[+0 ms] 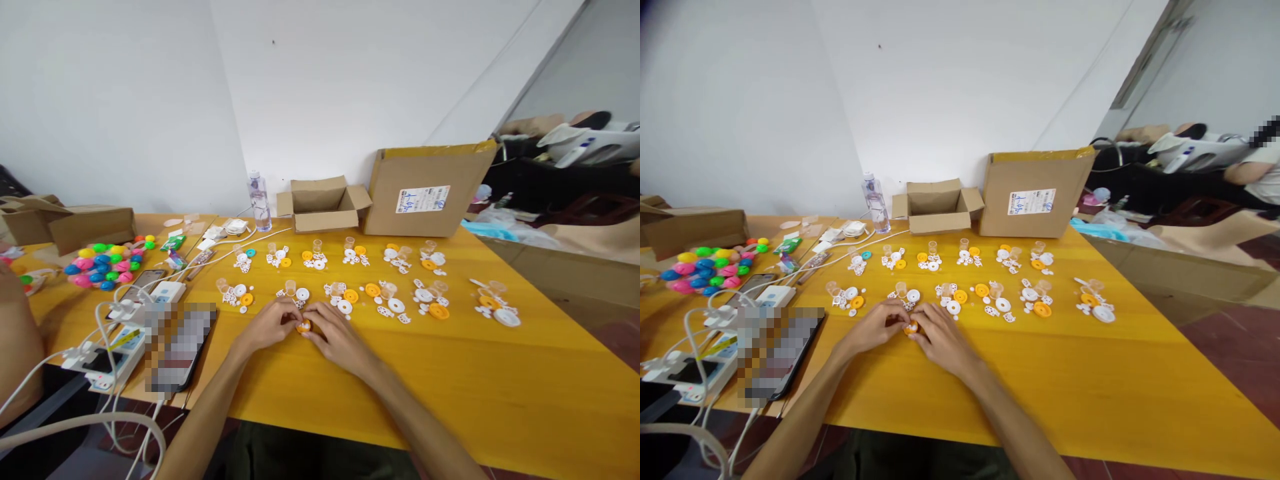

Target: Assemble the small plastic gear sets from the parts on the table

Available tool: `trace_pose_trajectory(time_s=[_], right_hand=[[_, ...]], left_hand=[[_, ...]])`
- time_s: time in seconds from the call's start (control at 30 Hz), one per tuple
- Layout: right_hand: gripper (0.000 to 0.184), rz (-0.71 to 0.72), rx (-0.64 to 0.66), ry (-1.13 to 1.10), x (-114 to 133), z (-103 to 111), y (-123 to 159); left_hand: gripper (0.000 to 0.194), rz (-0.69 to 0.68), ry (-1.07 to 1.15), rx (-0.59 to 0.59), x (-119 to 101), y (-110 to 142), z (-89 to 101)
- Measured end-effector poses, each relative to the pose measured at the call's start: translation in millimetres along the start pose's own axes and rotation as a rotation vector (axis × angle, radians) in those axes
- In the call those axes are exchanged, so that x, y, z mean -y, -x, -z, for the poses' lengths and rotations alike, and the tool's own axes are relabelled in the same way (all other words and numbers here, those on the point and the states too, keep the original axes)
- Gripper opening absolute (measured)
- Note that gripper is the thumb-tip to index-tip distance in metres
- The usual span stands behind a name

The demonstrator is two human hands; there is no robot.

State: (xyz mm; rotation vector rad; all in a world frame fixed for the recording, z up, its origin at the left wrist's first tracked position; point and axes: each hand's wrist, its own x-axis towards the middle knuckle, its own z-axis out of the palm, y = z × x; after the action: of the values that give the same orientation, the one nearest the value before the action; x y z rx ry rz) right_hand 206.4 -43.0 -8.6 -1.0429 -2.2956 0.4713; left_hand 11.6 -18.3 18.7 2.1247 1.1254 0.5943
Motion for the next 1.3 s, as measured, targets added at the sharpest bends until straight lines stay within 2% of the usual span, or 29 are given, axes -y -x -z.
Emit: trace_pose_trajectory(time_s=[1.3], right_hand=[[0.013, 0.005, -0.006, 0.002, 0.0, 0.3, -0.4]], left_hand=[[0.020, 0.002, -0.013, 0.010, 0.0, -0.2, 0.8]])
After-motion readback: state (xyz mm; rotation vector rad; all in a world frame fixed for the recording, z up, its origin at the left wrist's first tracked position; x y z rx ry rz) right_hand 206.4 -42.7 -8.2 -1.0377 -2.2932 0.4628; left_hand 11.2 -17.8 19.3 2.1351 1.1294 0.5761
